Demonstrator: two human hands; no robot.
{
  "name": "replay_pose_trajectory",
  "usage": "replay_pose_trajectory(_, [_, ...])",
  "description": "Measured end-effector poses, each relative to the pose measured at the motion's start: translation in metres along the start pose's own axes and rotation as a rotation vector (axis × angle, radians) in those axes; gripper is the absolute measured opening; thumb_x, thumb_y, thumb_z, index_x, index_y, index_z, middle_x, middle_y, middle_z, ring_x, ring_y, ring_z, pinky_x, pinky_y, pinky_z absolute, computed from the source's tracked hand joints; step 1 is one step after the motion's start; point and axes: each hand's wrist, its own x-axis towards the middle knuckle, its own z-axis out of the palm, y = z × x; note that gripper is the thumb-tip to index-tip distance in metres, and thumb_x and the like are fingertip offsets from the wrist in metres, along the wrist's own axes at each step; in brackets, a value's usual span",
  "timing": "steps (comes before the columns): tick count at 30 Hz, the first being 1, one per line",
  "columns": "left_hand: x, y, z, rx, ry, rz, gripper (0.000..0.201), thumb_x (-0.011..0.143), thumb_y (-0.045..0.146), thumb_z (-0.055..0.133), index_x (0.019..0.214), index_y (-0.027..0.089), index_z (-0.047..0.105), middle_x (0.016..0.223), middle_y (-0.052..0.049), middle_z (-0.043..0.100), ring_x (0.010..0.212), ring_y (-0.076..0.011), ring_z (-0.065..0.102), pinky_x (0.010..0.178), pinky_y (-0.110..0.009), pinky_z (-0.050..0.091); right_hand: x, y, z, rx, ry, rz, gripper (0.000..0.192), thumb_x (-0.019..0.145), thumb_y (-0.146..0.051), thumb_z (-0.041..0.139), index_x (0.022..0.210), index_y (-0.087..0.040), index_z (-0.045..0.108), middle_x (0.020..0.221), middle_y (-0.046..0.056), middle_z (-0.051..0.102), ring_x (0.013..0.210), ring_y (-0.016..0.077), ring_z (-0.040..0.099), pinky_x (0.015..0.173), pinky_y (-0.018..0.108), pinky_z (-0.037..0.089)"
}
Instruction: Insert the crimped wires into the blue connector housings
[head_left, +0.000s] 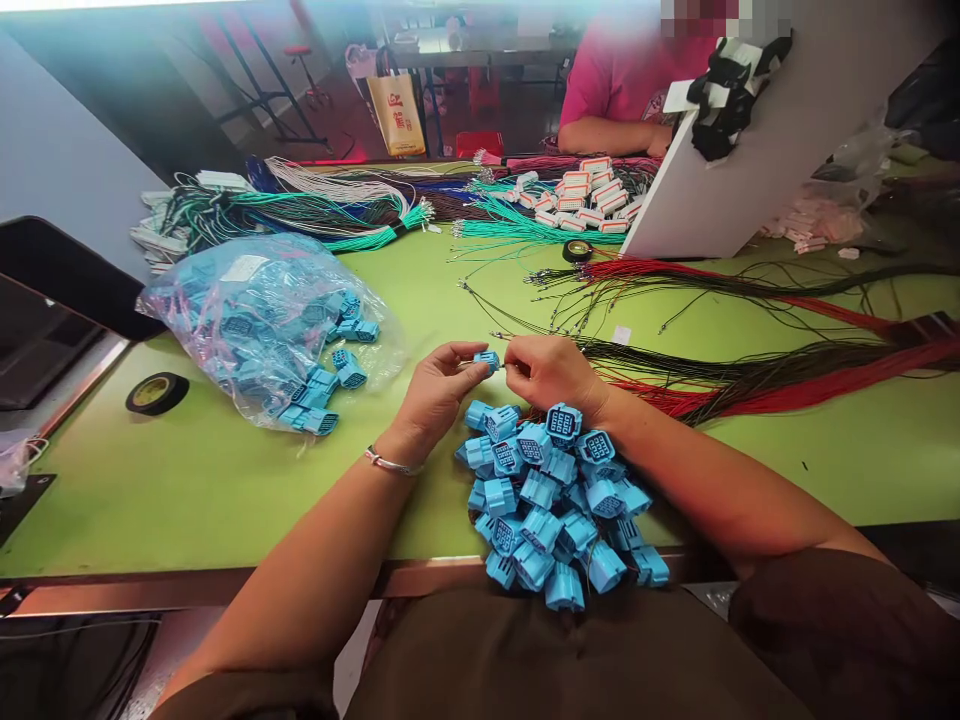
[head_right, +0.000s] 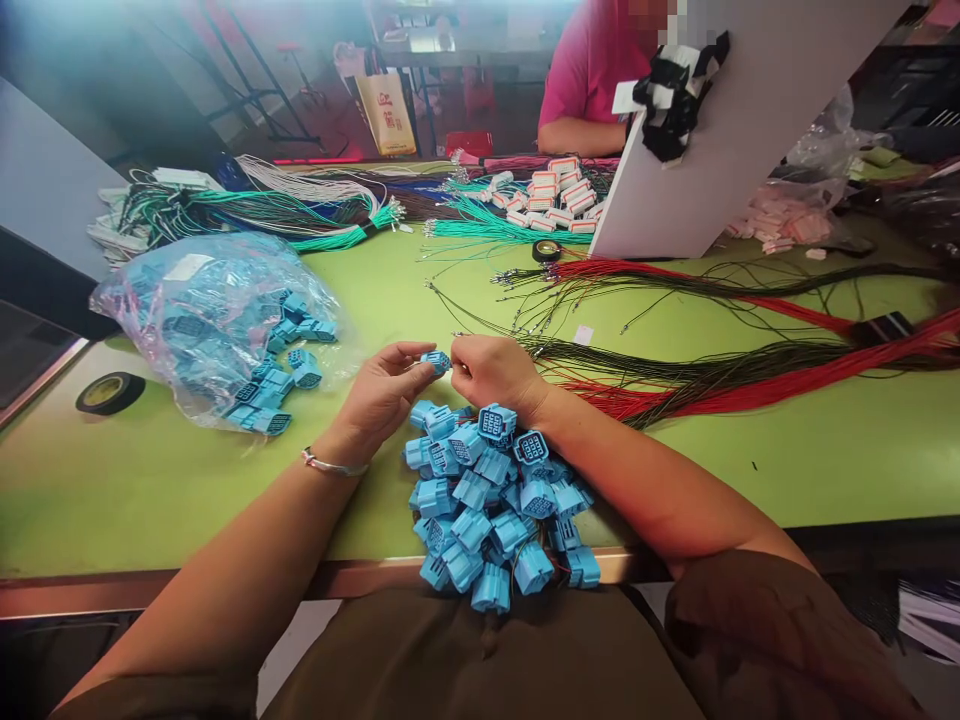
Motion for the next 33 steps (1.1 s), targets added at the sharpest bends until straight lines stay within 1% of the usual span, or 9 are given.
replay_pose_trajectory(4, [0.002,0.001,-0.001,-0.069,-0.008,0.009,0.037,0.056,0.020,0.090,0.088,0.017,0.072,0.085,-0.002,0.074,0.083,-0.0129,0.070,0.090,-0.030,0.054,-0.001,0.002,0.003,0.199,0.016,0.019,0.012,0.082,-0.019,0.055,0.072,-0.017,0.061,0.065,0.000,0.059,0.061,0.0103,0.047,0.061,0.024,0.035])
replay_pose_trajectory(9, [0.003,0.005,-0.005,-0.140,-0.030,-0.048,0.036,0.057,0.019,0.090,0.089,0.016,0.072,0.085,-0.002,0.074,0.085,-0.0136,0.071,0.095,-0.033,0.054,-0.004,0.004,0.003,0.407,0.051,0.101,0.004,0.079,-0.019,0.058,0.077,-0.017,0.061,0.063,-0.003,0.058,0.056,0.0082,0.047,0.057,0.022,0.037])
replay_pose_trajectory(16, [-0.001,0.003,0.001,-0.117,-0.042,-0.068,0.038,0.056,0.022,0.091,0.088,0.015,0.072,0.083,-0.003,0.075,0.085,-0.0146,0.071,0.094,-0.033,0.054,-0.003,0.004,0.004,0.274,0.014,0.071,0.004,0.074,-0.014,0.056,0.073,-0.017,0.058,0.062,-0.002,0.057,0.058,0.0092,0.046,0.059,0.023,0.035])
replay_pose_trajectory(19, [-0.002,0.000,0.003,-0.065,-0.014,-0.069,0.039,0.055,0.024,0.092,0.087,0.014,0.072,0.081,-0.003,0.074,0.081,-0.0141,0.071,0.088,-0.031,0.055,-0.003,0.004,0.004,0.203,-0.021,0.073,0.005,0.072,-0.013,0.055,0.070,-0.018,0.057,0.061,-0.002,0.056,0.059,0.0099,0.045,0.059,0.023,0.033])
replay_pose_trajectory(23, [-0.001,-0.005,0.001,0.088,-0.008,-0.043,0.041,0.057,0.027,0.090,0.092,0.014,0.073,0.078,-0.004,0.073,0.073,-0.0128,0.069,0.075,-0.026,0.053,-0.001,0.004,0.006,0.152,-0.072,0.091,0.005,0.070,-0.013,0.055,0.068,-0.018,0.055,0.060,-0.002,0.055,0.058,0.0100,0.044,0.058,0.024,0.031])
replay_pose_trajectory(26, [0.000,-0.009,-0.001,0.095,-0.002,-0.037,0.042,0.057,0.028,0.090,0.093,0.013,0.073,0.078,-0.005,0.073,0.071,-0.0137,0.068,0.070,-0.027,0.052,-0.002,0.002,0.009,0.138,-0.084,0.112,0.005,0.068,-0.013,0.055,0.067,-0.018,0.055,0.059,-0.003,0.054,0.057,0.0095,0.043,0.057,0.024,0.031])
replay_pose_trajectory(29, [0.000,-0.008,0.001,0.046,0.001,-0.070,0.044,0.055,0.027,0.091,0.090,0.012,0.072,0.076,-0.005,0.072,0.068,-0.0133,0.067,0.069,-0.027,0.052,-0.003,0.000,0.012,0.183,-0.080,0.144,0.005,0.067,-0.014,0.056,0.064,-0.018,0.054,0.057,-0.003,0.053,0.055,0.0086,0.043,0.055,0.022,0.032])
replay_pose_trajectory(31, [0.000,-0.004,0.002,-0.025,-0.009,-0.084,0.044,0.053,0.026,0.092,0.089,0.011,0.072,0.075,-0.004,0.072,0.070,-0.0131,0.068,0.074,-0.028,0.053,0.000,0.000,0.008,0.302,-0.110,0.200,0.004,0.068,-0.016,0.056,0.065,-0.017,0.054,0.057,-0.004,0.053,0.052,0.0077,0.044,0.052,0.021,0.034])
replay_pose_trajectory(33, [-0.001,0.001,0.002,-0.101,-0.019,-0.078,0.043,0.053,0.024,0.092,0.089,0.011,0.072,0.077,-0.005,0.072,0.076,-0.0139,0.070,0.083,-0.031,0.054,0.011,0.003,-0.002,0.459,-0.169,0.296,0.002,0.072,-0.018,0.056,0.072,-0.017,0.057,0.061,-0.003,0.057,0.049,0.0077,0.049,0.048,0.020,0.037])
